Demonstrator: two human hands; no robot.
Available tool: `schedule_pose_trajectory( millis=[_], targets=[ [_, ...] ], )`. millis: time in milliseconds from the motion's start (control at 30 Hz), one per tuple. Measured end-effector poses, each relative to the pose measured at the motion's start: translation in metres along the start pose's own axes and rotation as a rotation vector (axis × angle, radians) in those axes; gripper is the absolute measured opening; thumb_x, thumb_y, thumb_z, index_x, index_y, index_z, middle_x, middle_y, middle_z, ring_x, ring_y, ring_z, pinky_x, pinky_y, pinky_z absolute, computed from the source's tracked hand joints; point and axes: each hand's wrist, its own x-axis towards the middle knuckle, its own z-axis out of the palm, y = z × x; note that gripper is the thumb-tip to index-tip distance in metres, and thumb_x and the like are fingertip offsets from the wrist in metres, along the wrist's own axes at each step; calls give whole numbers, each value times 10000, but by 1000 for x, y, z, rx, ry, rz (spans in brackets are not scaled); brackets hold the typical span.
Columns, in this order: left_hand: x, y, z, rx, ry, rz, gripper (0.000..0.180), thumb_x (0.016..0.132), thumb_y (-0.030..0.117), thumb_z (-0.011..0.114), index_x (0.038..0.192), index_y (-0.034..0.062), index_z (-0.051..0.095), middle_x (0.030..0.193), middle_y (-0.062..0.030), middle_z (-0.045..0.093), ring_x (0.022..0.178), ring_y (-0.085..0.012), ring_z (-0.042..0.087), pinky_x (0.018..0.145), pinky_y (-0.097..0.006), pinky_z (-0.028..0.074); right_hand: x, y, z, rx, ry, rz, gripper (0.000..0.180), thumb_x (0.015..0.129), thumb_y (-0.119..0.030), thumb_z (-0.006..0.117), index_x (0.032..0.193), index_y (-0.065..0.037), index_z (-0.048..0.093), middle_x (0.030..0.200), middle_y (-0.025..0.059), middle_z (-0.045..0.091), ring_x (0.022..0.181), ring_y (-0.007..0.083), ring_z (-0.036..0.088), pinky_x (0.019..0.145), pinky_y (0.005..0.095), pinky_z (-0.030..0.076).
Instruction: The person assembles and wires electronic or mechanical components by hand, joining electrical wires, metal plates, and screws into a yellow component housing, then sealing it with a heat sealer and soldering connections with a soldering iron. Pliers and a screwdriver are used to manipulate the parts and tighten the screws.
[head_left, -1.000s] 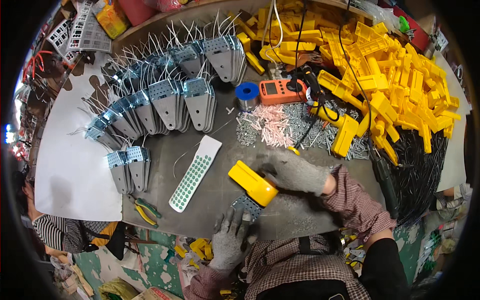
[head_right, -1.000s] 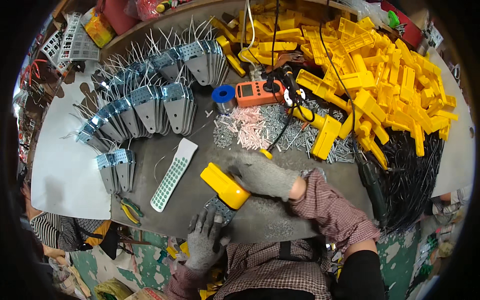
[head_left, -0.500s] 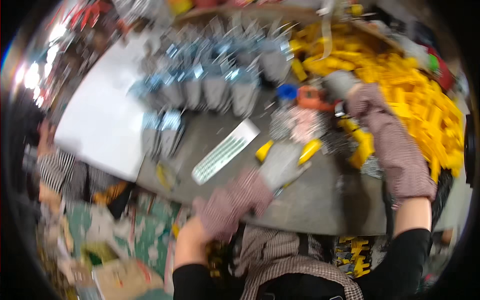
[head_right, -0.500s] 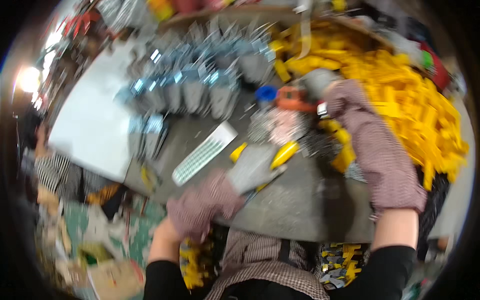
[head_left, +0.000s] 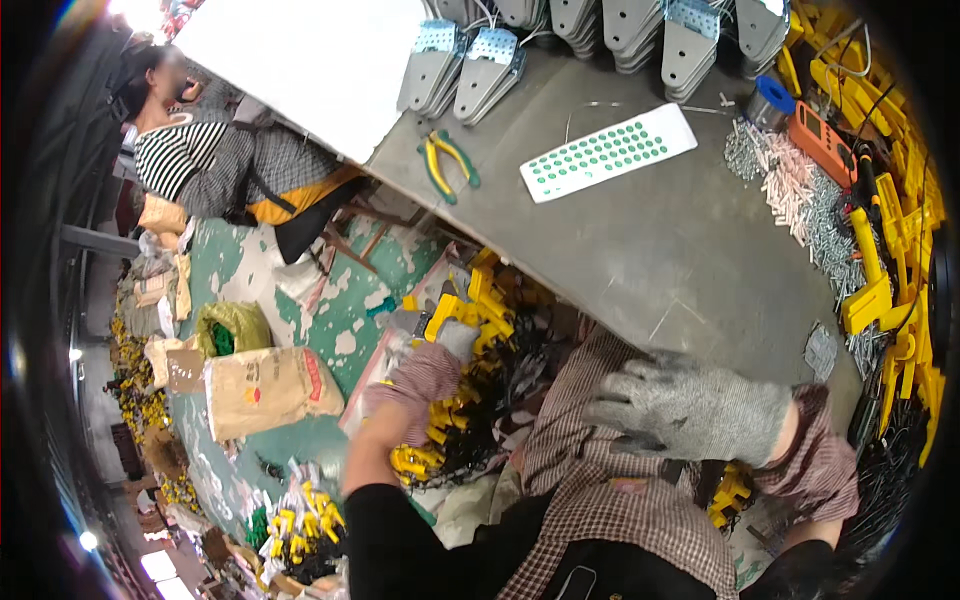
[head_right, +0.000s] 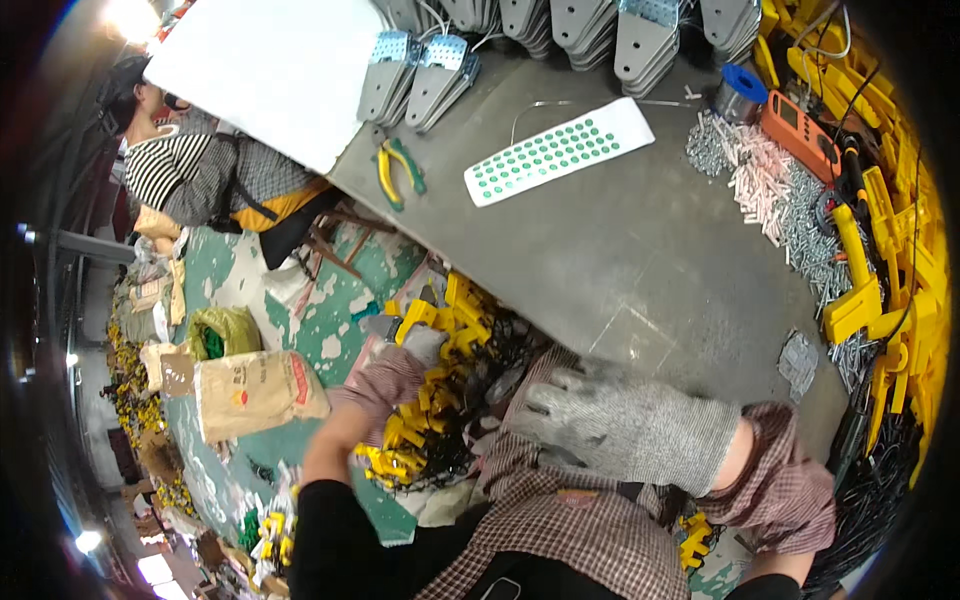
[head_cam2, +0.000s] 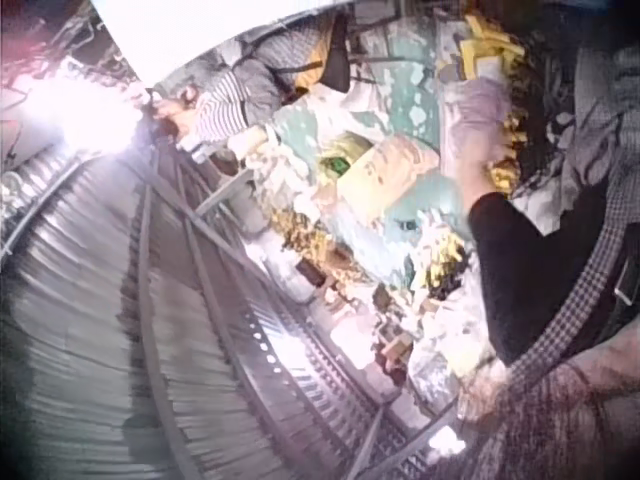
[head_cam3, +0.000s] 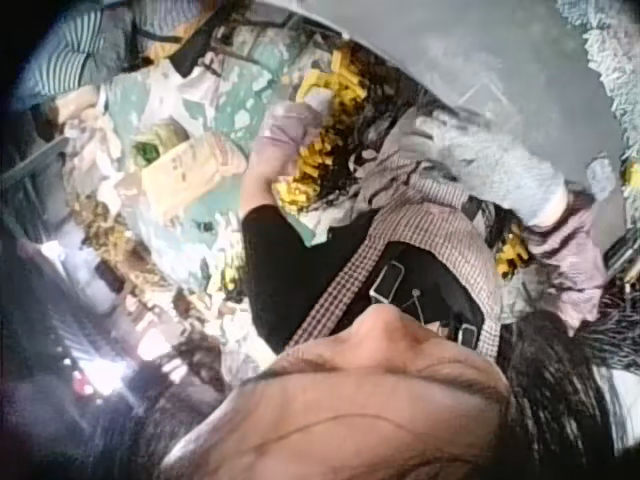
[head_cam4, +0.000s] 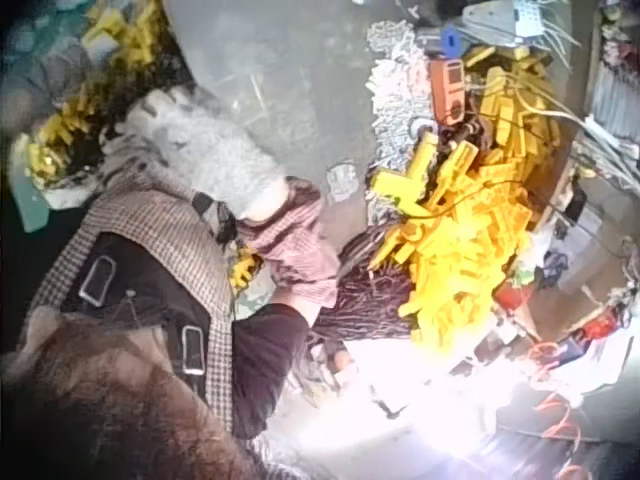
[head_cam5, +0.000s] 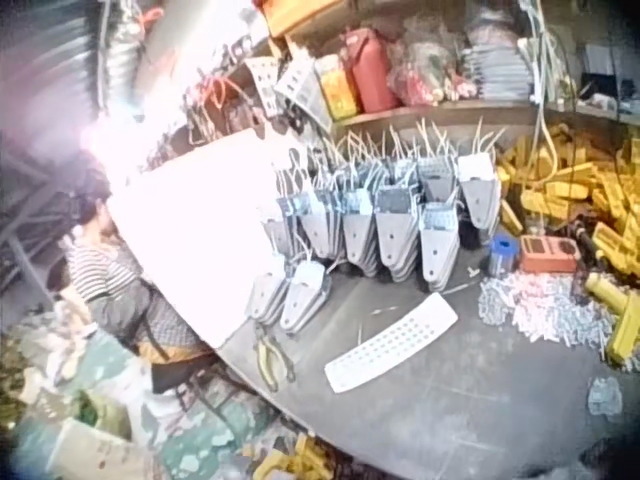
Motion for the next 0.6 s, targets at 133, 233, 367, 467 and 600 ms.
schedule_pose_trajectory(
  millis=[133,233,367,467,600],
  targets=[
    [30,41,40,47,352,-288,301,909,191,580,1172,72,666,1074,-180,682,1059,-250,640,913,-357,490,-25,35,45,233,106,298,277,877,-236,703,1128,-119,682,1232,68,584,1181,257,544,1005,409,449],
    [28,79,-37,-127,238,-50,315,914,196,585,1193,67,653,1099,-180,675,1068,-255,636,929,-364,482,-48,15,29,334,269,336,331,918,-251,648,1221,-119,631,1255,64,565,1178,270,540,1064,399,417],
    [15,92,-122,-306,-94,382,349,922,207,594,1235,55,628,1149,-181,660,1087,-264,630,960,-379,467,-47,15,-24,685,478,165,317,915,-145,634,1185,22,637,1118,183,623,1011,320,623,892,404,507],
    [-63,57,-101,-390,-430,755,377,929,215,601,1266,47,609,1186,-181,649,1101,-271,625,984,-390,456,-64,-10,-81,275,667,-209,425,873,-302,627,1211,-46,594,1190,136,594,1078,355,576,933,454,482],
    [-32,142,-324,-505,-913,1040,417,938,226,610,1308,35,583,1236,-181,635,1120,-280,619,1015,-404,441,-88,-43,-109,556,849,-722,129,948,-199,568,1002,-163,680,814,99,661,631,185,627,522,280,488]
  ],
)
